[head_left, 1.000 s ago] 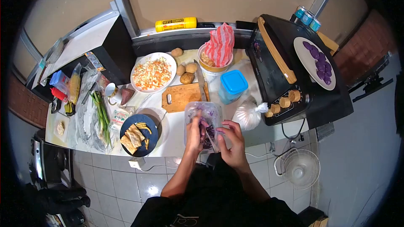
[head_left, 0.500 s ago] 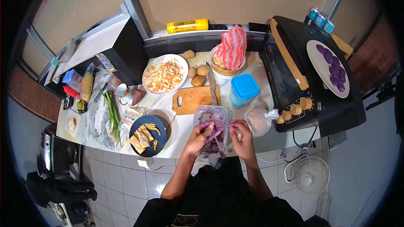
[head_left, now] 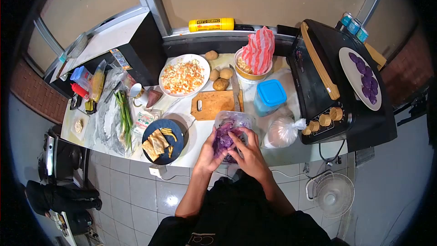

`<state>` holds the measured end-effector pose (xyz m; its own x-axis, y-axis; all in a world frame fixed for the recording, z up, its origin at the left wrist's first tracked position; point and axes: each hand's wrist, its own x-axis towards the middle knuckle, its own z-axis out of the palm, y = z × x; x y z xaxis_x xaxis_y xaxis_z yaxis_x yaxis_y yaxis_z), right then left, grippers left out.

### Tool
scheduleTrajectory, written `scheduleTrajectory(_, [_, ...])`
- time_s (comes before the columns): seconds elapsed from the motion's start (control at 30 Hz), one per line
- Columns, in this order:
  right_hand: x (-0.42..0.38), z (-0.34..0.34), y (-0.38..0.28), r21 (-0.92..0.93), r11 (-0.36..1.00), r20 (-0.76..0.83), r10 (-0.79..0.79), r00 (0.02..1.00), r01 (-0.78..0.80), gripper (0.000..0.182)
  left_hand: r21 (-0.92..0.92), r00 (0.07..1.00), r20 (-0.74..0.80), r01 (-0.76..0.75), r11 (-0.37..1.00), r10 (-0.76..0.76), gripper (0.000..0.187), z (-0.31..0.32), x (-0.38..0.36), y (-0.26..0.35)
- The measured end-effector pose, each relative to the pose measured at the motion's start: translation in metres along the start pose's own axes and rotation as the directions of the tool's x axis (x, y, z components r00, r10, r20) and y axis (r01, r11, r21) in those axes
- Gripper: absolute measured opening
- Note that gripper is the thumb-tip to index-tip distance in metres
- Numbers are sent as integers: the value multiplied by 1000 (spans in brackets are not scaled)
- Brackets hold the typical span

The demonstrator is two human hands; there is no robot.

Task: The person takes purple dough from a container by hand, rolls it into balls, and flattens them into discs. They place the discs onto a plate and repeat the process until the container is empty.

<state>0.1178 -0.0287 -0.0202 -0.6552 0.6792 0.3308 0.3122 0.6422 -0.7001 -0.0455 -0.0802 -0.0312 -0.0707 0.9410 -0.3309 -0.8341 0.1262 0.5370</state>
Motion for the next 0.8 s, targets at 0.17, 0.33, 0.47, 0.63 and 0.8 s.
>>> scheduleTrajectory(0.17, [-8, 4, -18, -68, 997, -25, -30, 999, 28, 56, -202, 992, 125, -3, 979, 29, 56, -3, -1, 1])
scheduleTrajectory(0.33, [-15, 14, -19, -136, 989, 16, -58, 998, 59, 61, -204, 991, 94, -75, 976, 96, 71, 12, -8, -3])
scheduleTrajectory(0.47, [-17, 12, -27, -114, 992, -16, -50, 999, 48, 57, -247, 987, 121, -72, 966, 104, 67, 13, -12, 1])
scheduleTrajectory(0.63, [-18, 11, -38, -63, 998, -123, -38, 992, 31, 53, -209, 984, 154, -59, 976, 92, 58, 0, -8, -5])
scheduleTrajectory(0.8, [-16, 17, -38, -57, 998, -210, -25, 977, 13, 40, -129, 987, 145, -45, 991, 64, 51, -1, -13, -9])
